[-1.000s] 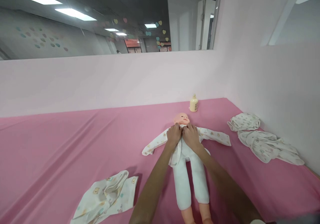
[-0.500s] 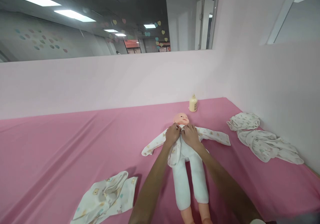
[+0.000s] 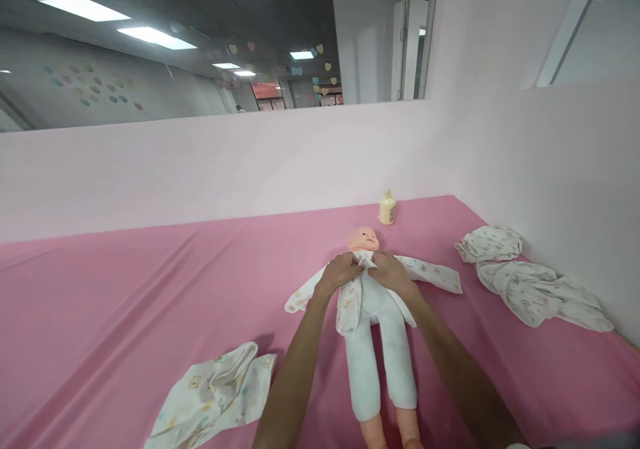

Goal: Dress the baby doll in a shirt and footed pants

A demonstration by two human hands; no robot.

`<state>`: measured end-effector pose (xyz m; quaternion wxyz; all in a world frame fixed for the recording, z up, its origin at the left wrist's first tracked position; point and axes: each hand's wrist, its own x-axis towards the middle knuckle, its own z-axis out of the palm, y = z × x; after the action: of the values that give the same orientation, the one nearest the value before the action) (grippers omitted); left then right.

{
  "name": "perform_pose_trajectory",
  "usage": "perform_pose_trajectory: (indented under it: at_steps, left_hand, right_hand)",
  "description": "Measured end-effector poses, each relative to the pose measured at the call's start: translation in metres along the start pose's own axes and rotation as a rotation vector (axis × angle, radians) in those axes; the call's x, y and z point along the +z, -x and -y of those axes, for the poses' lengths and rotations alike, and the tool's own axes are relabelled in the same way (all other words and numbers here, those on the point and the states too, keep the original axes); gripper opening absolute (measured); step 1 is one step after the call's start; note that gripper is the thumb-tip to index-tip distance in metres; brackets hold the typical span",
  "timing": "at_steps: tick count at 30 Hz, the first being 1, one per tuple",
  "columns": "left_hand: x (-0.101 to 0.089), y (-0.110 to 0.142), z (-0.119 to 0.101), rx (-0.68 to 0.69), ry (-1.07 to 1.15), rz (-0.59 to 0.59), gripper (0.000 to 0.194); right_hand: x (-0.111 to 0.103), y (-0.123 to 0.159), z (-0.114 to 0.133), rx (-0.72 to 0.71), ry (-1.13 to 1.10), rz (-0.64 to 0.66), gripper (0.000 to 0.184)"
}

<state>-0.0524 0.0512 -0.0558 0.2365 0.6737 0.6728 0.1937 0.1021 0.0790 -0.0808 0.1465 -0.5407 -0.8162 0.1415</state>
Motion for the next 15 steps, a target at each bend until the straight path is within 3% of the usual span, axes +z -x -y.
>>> perform_pose_trajectory:
  at_steps: [4,10,15]
  left_hand:
    - [0.004,0.007,-0.013,0.001,-0.244,-0.019,0.011]
    - [0.007,0.012,-0.021,-0.01,-0.376,0.005,0.007]
    - [0.002,0.019,-0.027,-0.089,-0.446,-0.094,0.008]
  right_hand:
    - [-0.014,0.002,-0.009,0.014,-0.015,0.03,0.008]
    - [-0.027,0.001,-0.01,0.019,-0.162,-0.04,0.005]
    - [-0.027,0.004,-0.007,0.011,-0.095,-0.006,0.015]
